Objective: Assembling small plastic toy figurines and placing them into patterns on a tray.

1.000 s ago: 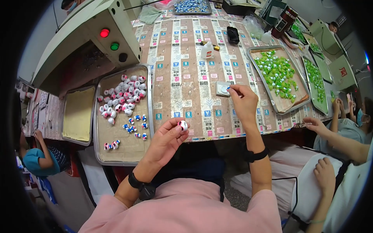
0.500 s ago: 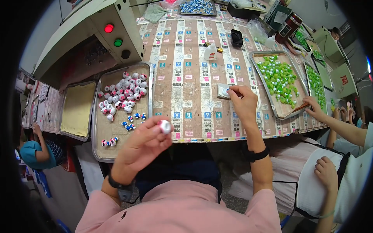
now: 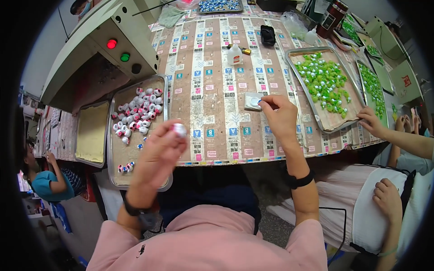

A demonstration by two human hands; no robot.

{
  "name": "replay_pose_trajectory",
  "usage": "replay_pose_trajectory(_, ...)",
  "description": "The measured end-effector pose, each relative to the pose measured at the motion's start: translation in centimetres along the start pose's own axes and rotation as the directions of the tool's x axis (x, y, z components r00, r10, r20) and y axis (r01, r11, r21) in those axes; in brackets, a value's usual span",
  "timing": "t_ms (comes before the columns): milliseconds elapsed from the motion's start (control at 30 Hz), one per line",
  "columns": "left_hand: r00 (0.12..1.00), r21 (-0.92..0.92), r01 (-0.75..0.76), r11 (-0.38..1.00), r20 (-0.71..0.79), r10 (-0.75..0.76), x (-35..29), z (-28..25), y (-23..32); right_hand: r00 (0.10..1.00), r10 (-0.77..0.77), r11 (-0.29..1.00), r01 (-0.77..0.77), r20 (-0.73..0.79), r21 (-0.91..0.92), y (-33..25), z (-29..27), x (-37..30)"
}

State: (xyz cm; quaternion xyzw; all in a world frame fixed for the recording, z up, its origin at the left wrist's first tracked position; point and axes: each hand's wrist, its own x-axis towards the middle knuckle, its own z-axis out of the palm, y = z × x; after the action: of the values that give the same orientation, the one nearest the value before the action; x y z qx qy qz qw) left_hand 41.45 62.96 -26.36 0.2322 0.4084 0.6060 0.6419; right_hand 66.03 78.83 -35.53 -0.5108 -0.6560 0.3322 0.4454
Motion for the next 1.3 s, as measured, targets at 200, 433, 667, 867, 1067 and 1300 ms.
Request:
replay_pose_trajectory(200,0.999,0.124,0.031,0.992,0.021,-0.034,2.4,0.6,-7.3,0.997,0.075,0.996,-0.075,0.013,0.047,0.1,0.6,0.7)
replay_pose_trajectory(433,1.0,0.118,0.024,0.993,-0.019,-0.022,2.5,-0.7,-7.4,0.97,0.242,0.895,-0.224,0.001,0.387,1.4,1.5,2.1)
replay_pose_trajectory(667,0.991,-0.143,-0.076,0.987,-0.119,0.06,7.0,1.8,-9.9,0.96,0.281,0.776,-0.234,0.01,0.585,3.4,2.6,2.6)
replay_pose_trajectory(867,0.98,-0.232,-0.074,0.97,-0.195,0.028,10.5,3.2,-11.3,0.964,0.265,0.713,-0.186,-0.015,0.676,2.5,4.5,1.7)
replay_pose_trajectory(1067,0.977,-0.202,-0.073,0.977,-0.209,0.03,10.9,3.1,-11.1,0.948,0.316,0.667,-0.2,-0.03,0.718,1.1,5.9,0.7)
replay_pose_trajectory(1300,0.976,-0.187,-0.081,0.979,-0.215,0.039,9.1,2.3,-10.3,0.932,0.361,0.549,-0.216,0.004,0.807,-0.7,6.8,-1.4)
